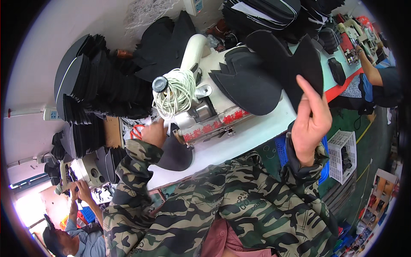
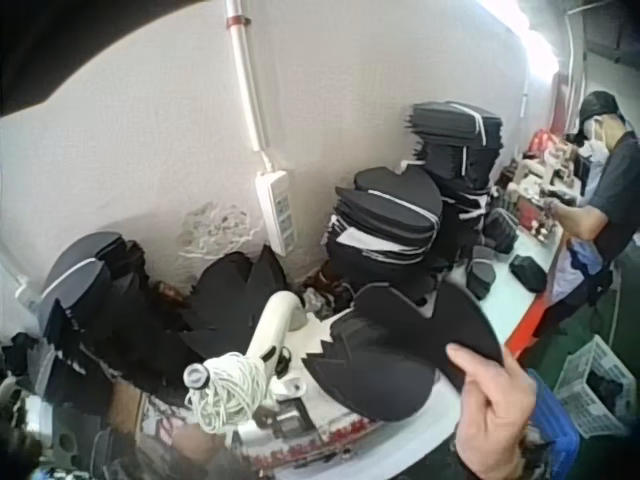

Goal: The person takes black shoe upper pieces one by one, feeds their edges through a skiving machine by hand to skive them, and stacks the processed pieces on the machine.

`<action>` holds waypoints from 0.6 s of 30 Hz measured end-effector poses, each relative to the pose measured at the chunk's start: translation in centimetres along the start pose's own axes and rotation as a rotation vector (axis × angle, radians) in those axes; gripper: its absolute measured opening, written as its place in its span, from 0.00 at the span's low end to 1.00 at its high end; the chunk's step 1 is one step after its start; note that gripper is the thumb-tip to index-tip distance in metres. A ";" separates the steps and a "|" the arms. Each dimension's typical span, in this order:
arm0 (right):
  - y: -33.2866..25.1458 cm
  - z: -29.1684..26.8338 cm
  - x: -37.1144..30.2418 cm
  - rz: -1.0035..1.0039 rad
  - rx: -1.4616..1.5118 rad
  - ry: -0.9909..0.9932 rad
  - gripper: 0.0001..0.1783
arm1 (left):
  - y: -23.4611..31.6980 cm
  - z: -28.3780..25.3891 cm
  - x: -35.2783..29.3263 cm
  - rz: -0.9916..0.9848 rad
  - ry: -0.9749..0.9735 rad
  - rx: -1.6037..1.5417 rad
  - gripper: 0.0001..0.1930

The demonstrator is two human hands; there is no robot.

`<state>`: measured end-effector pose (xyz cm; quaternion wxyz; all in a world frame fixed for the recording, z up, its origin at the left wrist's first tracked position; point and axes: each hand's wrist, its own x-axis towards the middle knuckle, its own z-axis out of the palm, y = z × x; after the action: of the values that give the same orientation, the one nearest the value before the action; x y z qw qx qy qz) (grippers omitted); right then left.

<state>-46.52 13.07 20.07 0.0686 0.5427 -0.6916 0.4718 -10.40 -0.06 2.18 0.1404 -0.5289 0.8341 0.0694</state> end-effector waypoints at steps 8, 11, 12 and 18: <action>1.3 6.7 -5.7 -0.068 0.277 -0.525 0.12 | -1.1 4.6 -1.8 0.197 -0.135 0.092 0.09; 1.1 7.8 -7.9 -0.006 0.410 -0.645 0.12 | -1.6 4.5 -1.4 0.397 0.091 0.146 0.04; 1.1 8.0 -8.4 -0.008 0.408 -0.642 0.12 | -2.2 4.9 -1.4 0.399 0.095 0.146 0.04; 2.2 8.3 -10.0 0.157 0.427 -0.849 0.14 | -3.7 6.6 -1.6 0.605 0.245 0.072 0.04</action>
<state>-40.82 13.86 8.24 -0.3686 0.6354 -0.5851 0.3436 -5.39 1.49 -3.50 0.0307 -0.2564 0.9660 0.0142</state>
